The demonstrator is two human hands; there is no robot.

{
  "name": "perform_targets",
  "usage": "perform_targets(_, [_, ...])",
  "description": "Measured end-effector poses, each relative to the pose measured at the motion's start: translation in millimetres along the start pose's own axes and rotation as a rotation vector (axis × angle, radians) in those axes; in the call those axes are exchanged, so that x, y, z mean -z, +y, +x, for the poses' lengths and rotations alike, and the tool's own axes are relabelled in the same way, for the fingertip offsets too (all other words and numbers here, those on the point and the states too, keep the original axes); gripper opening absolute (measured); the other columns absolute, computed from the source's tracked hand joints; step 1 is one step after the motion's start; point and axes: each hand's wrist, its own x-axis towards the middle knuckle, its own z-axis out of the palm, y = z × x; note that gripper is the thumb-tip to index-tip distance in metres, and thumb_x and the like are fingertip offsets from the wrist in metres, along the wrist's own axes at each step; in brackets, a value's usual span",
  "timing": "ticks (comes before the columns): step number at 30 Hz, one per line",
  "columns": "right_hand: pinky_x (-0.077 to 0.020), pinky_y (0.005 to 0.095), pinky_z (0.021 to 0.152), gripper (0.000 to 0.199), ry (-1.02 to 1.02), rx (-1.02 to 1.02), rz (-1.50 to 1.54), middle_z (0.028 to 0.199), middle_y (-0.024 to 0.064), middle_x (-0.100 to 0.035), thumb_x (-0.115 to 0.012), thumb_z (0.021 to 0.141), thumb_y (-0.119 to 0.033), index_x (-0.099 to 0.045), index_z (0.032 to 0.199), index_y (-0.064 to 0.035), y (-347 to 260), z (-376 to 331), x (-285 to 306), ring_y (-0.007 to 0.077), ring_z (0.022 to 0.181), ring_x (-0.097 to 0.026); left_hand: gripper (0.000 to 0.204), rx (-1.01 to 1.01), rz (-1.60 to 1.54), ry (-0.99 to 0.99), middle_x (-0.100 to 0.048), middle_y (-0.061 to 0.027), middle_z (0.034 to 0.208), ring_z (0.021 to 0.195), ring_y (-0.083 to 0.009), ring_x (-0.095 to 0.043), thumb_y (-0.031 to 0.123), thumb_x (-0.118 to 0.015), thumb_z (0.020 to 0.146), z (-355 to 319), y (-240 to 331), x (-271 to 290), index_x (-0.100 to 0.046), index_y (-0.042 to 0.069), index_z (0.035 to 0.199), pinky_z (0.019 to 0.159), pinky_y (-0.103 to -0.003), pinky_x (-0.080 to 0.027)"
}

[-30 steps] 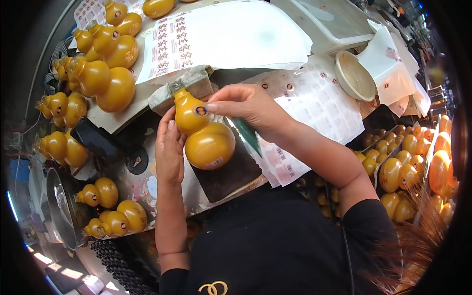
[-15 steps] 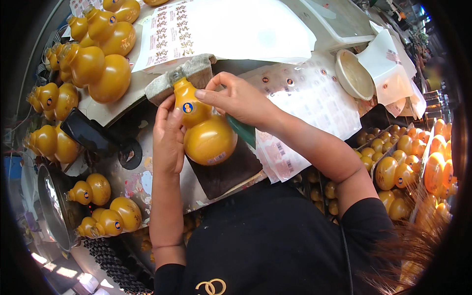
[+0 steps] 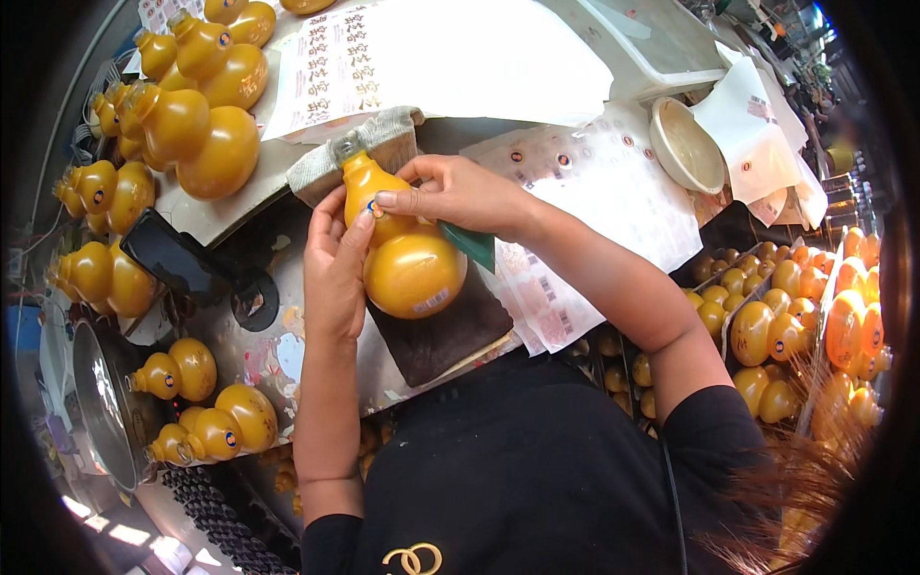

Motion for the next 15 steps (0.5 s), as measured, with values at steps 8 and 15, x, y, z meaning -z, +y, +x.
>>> perform_targets(8, [-0.0419, 0.0203, 0.069, 0.058, -0.007, 0.031, 0.005, 0.087, 0.0034, -0.061, -0.068, 0.084, -0.051, -0.06, 0.11, 0.0004, 2.3, 1.6, 0.0, 0.0064, 0.077, -0.053, 0.046, 0.004, 0.007, 0.014, -0.052, -0.0138, 0.126, 0.115, -0.0193, -0.053, 0.012, -0.059, 0.093, 0.0, -1.8, 0.0, -0.039, 0.0, 0.132, 0.099, -0.031, -0.043])
perform_targets(15, [-0.0438, 0.0214, 0.071, 0.06, 0.01, 0.021, -0.023, 0.087, 0.0047, -0.062, -0.067, 0.084, -0.053, -0.06, 0.109, 0.0007, 6.1, 5.2, -1.8, 0.0081, 0.08, -0.055, 0.044, 0.0, 0.047, 0.026, -0.056, -0.0116, 0.12, 0.109, -0.0157, -0.057, 0.02, -0.057, 0.096, 4.0, -4.2, -1.8, -0.04, 0.001, 0.132, 0.094, -0.029, -0.047])
